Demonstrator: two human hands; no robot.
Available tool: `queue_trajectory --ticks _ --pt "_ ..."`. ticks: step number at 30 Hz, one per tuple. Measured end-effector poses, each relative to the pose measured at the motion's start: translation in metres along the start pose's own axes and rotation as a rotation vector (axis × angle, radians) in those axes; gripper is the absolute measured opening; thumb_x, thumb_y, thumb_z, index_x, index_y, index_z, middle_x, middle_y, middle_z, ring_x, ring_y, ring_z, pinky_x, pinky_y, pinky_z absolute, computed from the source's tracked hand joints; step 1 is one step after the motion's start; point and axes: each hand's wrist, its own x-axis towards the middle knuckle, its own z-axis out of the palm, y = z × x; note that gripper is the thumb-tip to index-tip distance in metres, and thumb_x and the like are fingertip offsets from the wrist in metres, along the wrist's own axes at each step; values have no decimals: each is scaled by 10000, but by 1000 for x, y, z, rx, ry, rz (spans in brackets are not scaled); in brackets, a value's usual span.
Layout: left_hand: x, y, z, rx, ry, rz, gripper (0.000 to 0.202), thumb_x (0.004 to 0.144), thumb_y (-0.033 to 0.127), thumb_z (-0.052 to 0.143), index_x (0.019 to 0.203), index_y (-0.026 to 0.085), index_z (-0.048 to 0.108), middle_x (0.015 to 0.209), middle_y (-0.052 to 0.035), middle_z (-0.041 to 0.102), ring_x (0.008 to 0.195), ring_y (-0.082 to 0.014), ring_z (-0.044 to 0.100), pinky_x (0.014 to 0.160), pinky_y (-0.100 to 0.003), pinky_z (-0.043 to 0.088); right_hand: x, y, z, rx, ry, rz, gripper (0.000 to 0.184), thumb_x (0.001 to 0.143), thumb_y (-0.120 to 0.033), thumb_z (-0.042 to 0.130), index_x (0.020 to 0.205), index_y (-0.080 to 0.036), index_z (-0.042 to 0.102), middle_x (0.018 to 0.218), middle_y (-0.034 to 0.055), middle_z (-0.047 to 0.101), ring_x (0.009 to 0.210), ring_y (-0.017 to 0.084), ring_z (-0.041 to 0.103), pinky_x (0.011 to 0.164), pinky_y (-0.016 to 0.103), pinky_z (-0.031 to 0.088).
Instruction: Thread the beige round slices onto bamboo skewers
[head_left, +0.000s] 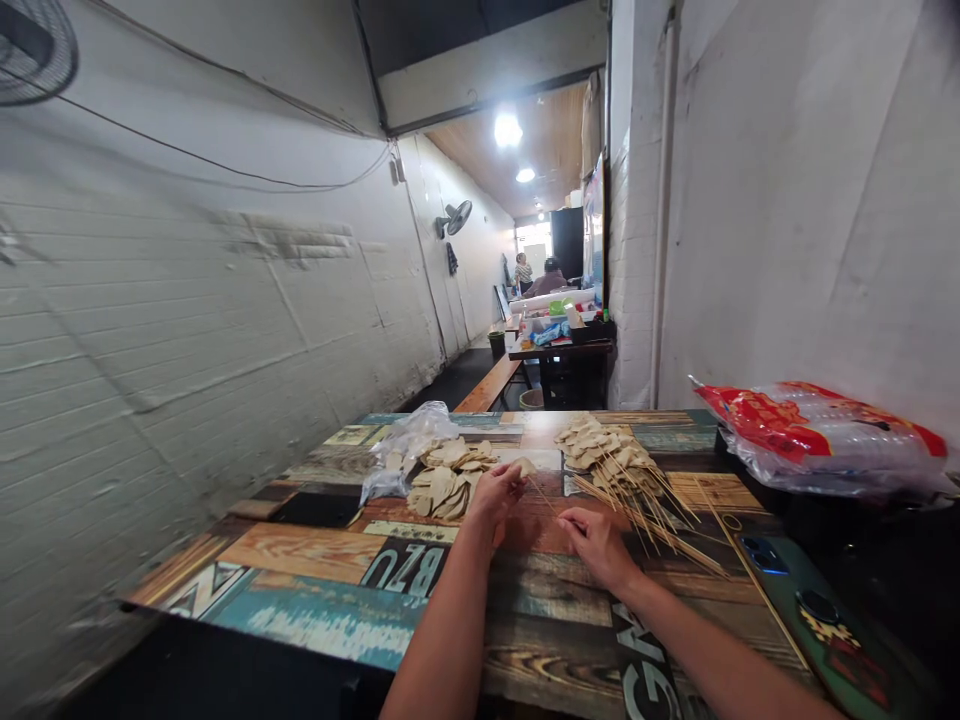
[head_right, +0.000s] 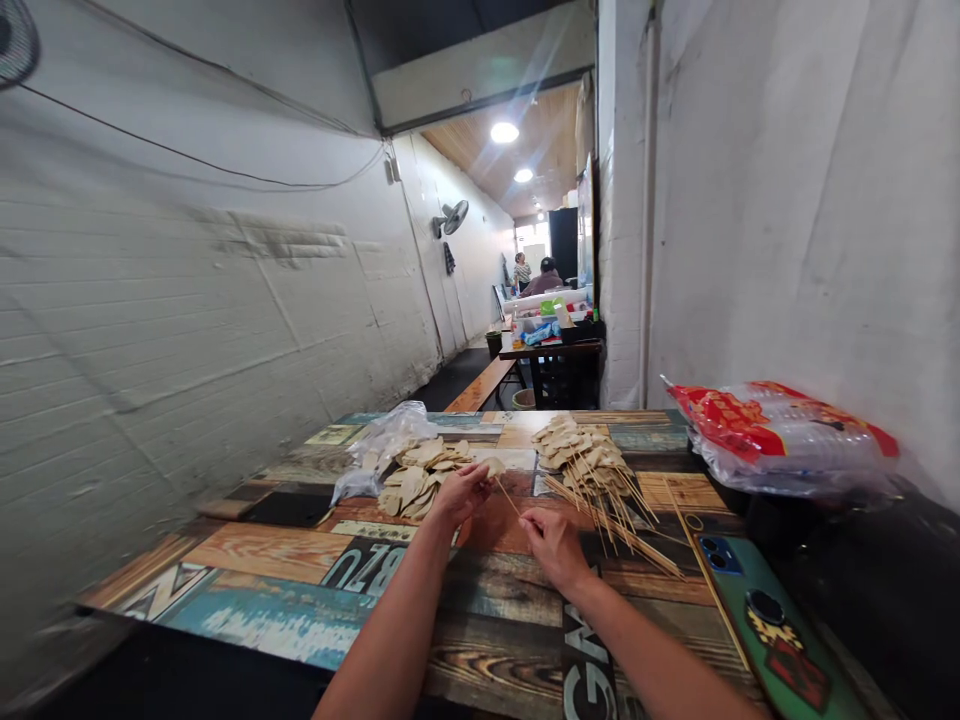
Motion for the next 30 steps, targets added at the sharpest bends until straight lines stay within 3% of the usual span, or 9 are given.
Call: queue_trajectory --ticks 8,24,30 --pt "7 -5 -3 -118 -79 -60 229 652 117 822 716 125 602 653 -8 574 573 -86 544 544 -181 442 0 -4 -1 8 5 -10 316 886 -367 420 694 -193 601 555 6 599 556 157 567 582 263 408" --pt "4 -5 3 -178 -61 -100 184 710 78 765 707 128 588 638 8 553 555 -65 526 533 -157 435 -1 -7 2 16 28 -31 338 901 -369 410 746 -179 643 542 -6 573 540 154 545 578 262 392" --pt "1 -7 6 -92 -89 -49 239 629 141 847 703 117 620 639 7 574 548 -61 529 537 -162 430 0 -4 2 15 37 -8 346 896 -383 421 746 -180 656 529 -1 586 520 157 547 549 262 395"
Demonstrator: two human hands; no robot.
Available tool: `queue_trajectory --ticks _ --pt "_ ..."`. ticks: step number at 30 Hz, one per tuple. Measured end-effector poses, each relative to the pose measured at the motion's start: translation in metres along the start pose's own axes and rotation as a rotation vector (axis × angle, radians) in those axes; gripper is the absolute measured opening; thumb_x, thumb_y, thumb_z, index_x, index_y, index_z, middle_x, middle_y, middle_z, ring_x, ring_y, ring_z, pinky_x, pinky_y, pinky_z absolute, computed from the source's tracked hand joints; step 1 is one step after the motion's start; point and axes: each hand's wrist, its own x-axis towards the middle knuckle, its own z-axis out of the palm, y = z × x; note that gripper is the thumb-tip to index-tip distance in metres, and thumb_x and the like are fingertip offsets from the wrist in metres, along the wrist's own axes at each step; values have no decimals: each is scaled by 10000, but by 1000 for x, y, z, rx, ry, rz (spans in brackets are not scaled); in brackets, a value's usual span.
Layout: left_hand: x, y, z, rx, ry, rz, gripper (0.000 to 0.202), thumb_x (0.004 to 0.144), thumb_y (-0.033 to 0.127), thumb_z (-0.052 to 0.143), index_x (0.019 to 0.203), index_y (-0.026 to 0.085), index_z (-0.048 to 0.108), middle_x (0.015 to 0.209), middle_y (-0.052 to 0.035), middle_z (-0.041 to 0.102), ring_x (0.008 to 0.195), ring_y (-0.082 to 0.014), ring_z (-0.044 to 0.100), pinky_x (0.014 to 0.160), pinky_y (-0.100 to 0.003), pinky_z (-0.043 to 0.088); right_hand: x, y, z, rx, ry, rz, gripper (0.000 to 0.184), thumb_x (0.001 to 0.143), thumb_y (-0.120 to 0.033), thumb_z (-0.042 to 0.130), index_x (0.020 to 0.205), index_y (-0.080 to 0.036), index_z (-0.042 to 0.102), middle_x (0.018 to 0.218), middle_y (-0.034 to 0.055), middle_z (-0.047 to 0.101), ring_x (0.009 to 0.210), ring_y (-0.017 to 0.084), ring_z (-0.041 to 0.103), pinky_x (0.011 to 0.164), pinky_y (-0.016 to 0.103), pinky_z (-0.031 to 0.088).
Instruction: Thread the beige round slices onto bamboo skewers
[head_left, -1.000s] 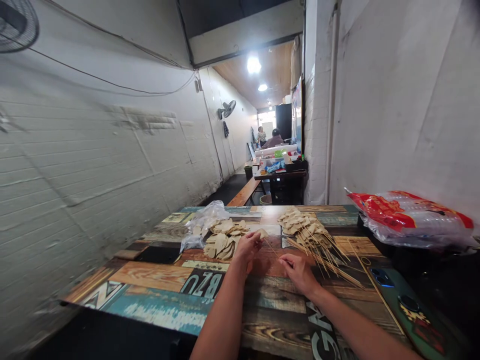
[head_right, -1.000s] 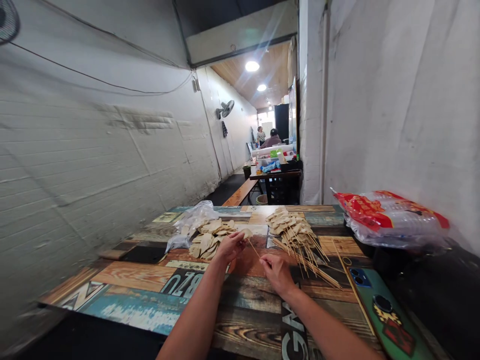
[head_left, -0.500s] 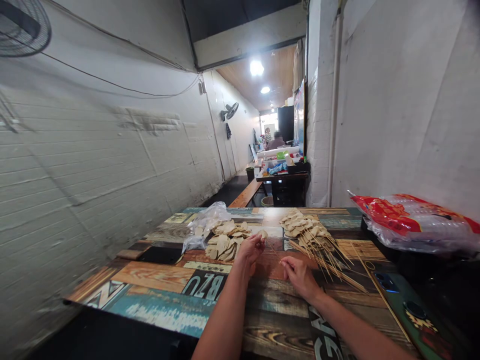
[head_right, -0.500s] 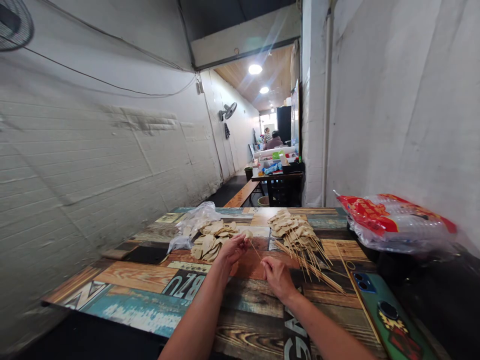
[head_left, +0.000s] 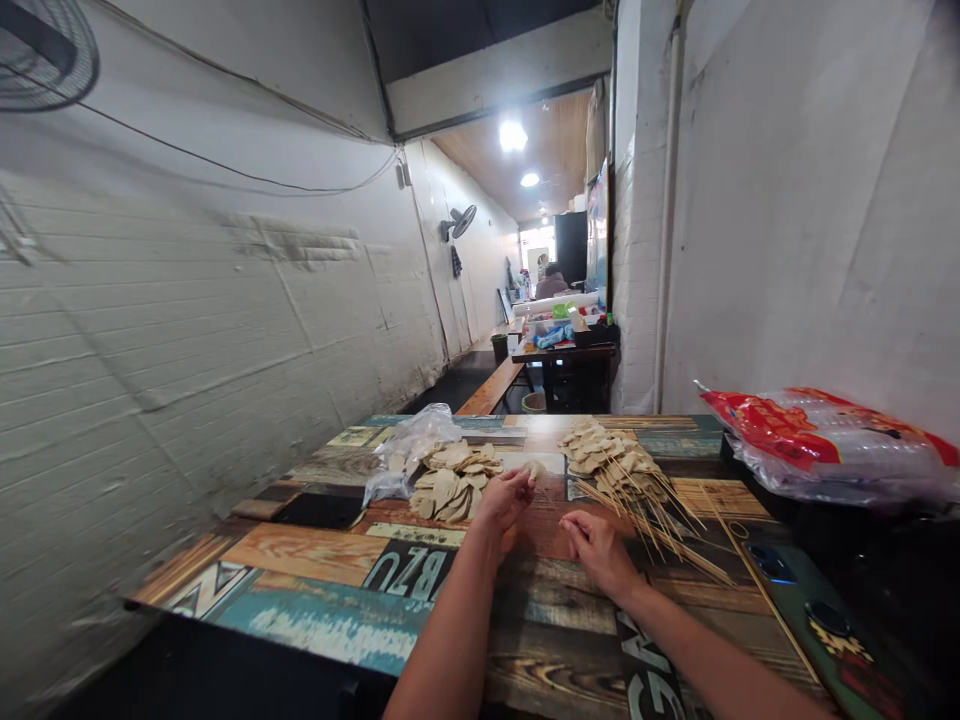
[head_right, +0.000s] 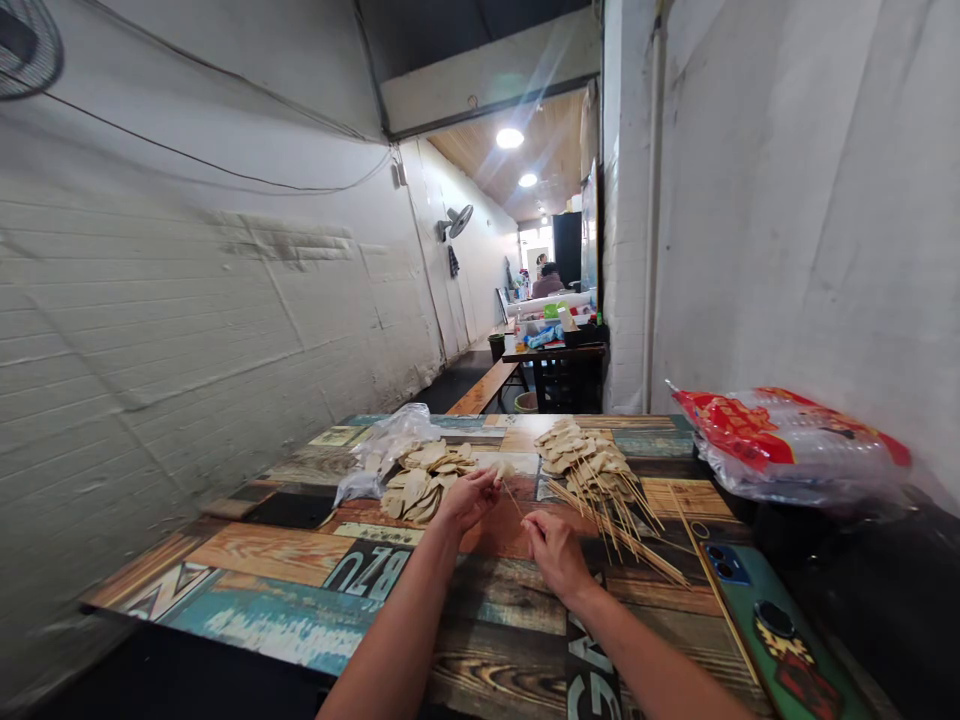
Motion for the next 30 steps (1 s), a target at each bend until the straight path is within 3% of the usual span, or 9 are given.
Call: queue_trajectory --ticks 5,13,21,24,30 --pt "-1 -2 -1 124 15 106 327 530 251 905 721 106 683 642 -12 615 557 -78 544 555 -196 426 1 2 0 -7 3 20 343 886 -378 426 741 -178 663 512 1 593 503 158 550 540 264 400" --pt "-3 -4 2 143 57 173 445 390 337 938 696 112 706 637 -16 637 553 -88 550 574 -223 428 0 -2 0 -44 5 -3 359 884 -350 408 739 -169 682 509 16 592 503 166 549 538 269 402" --pt "0 -13 2 226 114 270 450 428 383 913 744 114 740 637 -25 648 534 -87 530 542 -218 391 -2 -6 0 -66 1 -3 352 881 -292 401 769 -165 710 512 27 610 503 171 564 522 260 406" --pt "-1 -15 4 232 93 258 440 433 386 912 721 107 732 618 -25 636 530 -83 519 532 -213 380 -2 -3 1 -59 14 3 344 880 -306 403 765 -175 700 529 27 614 527 175 575 526 256 407" --pt "-6 -8 6 100 22 112 454 386 343 942 685 102 700 598 -16 610 564 -87 534 552 -199 397 2 1 1 -41 63 -11 338 868 -345 419 772 -167 689 624 49 658 598 185 598 578 267 419"
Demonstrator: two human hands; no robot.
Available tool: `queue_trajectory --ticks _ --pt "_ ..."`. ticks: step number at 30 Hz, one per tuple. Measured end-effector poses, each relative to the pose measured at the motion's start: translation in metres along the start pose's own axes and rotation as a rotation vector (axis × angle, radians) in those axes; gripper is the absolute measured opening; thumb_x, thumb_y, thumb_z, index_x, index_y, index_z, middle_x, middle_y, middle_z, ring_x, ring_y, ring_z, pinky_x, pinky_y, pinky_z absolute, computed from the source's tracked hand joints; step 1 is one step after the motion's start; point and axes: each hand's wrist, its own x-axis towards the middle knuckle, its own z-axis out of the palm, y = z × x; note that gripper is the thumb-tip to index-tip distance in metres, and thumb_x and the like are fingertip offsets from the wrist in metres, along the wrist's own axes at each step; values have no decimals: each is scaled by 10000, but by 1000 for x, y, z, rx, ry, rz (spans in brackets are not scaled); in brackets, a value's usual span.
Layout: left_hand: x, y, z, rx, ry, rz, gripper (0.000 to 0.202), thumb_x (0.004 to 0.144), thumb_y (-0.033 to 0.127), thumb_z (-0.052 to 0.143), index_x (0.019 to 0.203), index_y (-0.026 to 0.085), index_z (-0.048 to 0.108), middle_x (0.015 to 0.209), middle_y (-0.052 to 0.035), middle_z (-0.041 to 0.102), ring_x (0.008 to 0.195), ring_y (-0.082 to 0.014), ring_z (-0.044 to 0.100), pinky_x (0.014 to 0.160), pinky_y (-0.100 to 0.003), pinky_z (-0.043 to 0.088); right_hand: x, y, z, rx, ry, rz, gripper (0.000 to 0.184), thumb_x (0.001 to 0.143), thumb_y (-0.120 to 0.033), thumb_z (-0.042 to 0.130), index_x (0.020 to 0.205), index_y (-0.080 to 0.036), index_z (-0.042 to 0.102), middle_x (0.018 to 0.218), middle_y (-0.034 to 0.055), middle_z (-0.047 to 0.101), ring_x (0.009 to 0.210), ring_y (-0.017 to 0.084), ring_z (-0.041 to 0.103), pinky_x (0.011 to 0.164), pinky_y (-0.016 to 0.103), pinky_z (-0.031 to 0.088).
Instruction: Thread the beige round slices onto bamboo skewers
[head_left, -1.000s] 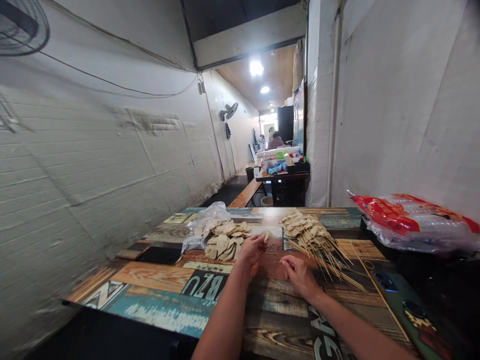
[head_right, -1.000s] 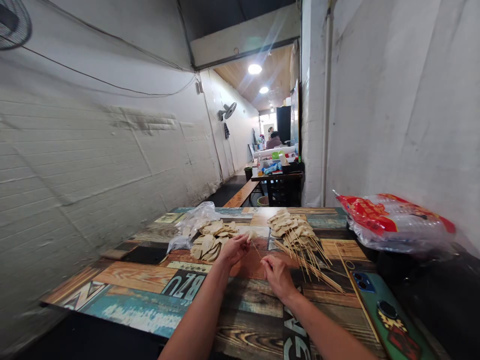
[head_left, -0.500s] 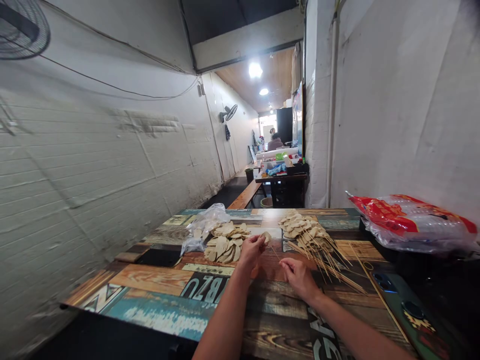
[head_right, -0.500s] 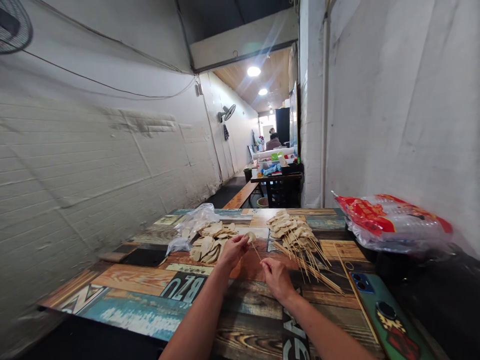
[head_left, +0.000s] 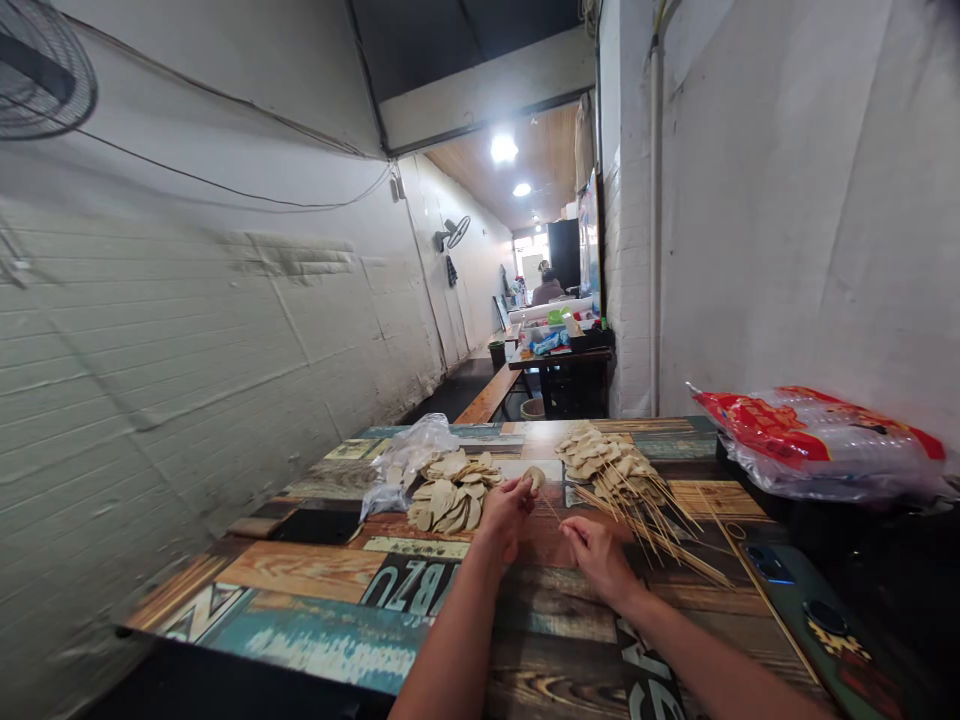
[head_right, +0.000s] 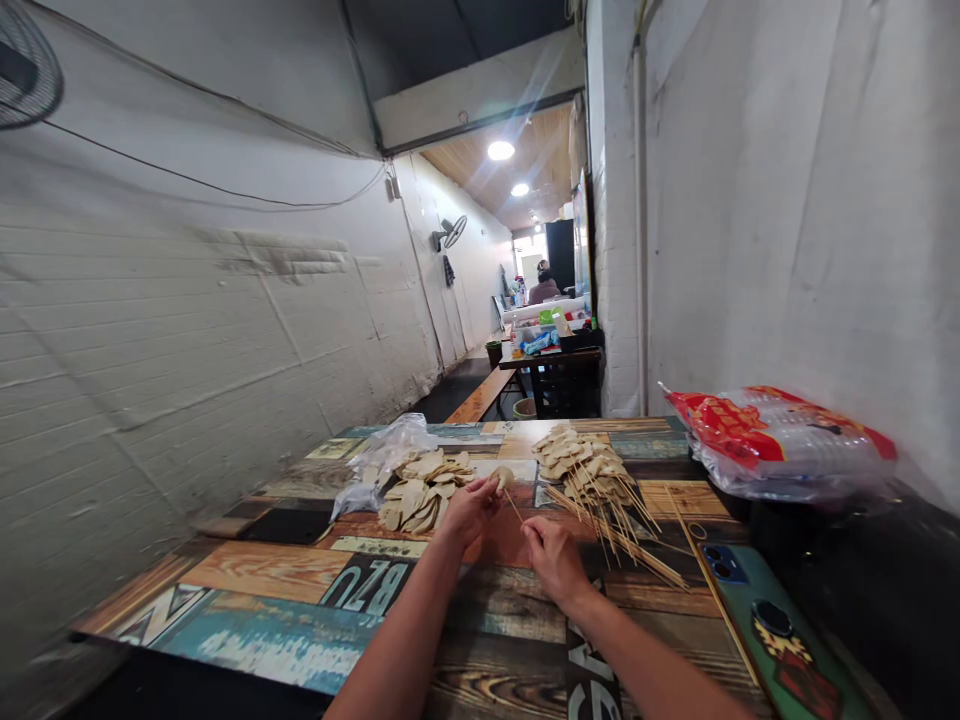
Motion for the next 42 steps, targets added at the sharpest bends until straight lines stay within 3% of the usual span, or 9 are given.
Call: queue_trajectory --ticks 7,14,24,30,35,42 --pt "-1 3 0 -43 -20 23 429 495 372 913 754 101 704 702 -46 660 588 -98 563 576 -220 423 0 -1 -1 36 -33 5 374 888 -388 406 774 -167 685 554 19 600 540 170 547 534 261 391" --pt "-8 5 9 -65 -24 -7 449 449 370 927 718 99 691 666 -29 650 563 -83 552 545 -201 401 0 -1 -1 58 -20 0 374 891 -409 397 744 -178 652 527 -9 539 532 157 512 552 264 373" --pt "-17 -3 18 23 -130 -72 397 538 391 892 729 113 683 675 -25 640 591 -98 565 587 -227 417 13 -3 -2 96 51 40 303 842 -393 417 645 -209 555 501 -16 533 516 154 528 572 274 387" --pt "-8 -3 8 -9 -11 -55 377 533 296 907 789 130 686 762 -33 683 649 -102 614 604 -205 441 9 0 -3 152 -47 90 279 809 -418 465 797 -194 632 548 -9 585 506 165 553 517 269 394" --pt "-3 -2 6 -90 72 -97 241 655 253 843 786 136 677 764 -36 695 624 -101 619 617 -222 497 4 4 -1 94 -103 65 335 825 -430 446 770 -173 653 509 7 582 494 173 561 532 278 400" --pt "-8 -3 13 -117 30 -110 183 691 208 815 756 115 672 745 -46 690 618 -108 624 596 -218 514 5 7 2 65 -50 57 344 825 -437 431 743 -180 644 527 17 595 513 181 574 552 285 408"
